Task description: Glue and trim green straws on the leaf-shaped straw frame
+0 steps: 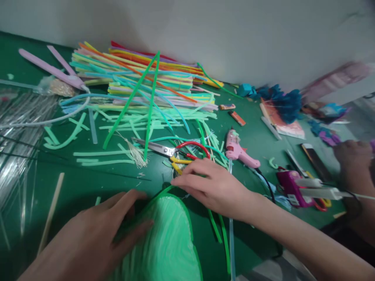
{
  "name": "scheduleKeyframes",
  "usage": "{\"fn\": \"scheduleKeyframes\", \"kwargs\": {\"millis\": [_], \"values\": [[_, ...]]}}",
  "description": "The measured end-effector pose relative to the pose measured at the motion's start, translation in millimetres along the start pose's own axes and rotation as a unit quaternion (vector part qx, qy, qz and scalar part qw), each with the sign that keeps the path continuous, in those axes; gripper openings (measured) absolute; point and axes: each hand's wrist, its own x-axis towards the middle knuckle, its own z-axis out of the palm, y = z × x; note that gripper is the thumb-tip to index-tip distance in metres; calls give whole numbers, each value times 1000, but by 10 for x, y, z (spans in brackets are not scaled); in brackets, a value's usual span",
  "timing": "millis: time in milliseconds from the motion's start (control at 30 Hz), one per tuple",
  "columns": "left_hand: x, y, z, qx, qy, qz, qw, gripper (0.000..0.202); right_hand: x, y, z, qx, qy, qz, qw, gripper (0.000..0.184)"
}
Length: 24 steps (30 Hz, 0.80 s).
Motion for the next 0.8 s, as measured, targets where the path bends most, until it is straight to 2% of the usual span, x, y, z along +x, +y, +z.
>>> {"fn": "scheduleKeyframes", "kwargs": {"millis": [133,200,433,667,800], "values": [[60,-6,-24,7,77,71,994,31,-110,-84,40,65,16,44,997,23],[65,-19,-1,11,87,93,992,33,-175,-132,57,81,17,72,994,21],[-34,-88,102,67,59,77,993,49,-289,-259,118,89,32,116,989,23],[-21,-72,68,105,19,138,985,54,-320,-319,117,97,23,130,986,26],[-3,-71,106,128,38,153,979,59,-339,-338,129,105,15,144,984,28]]}}
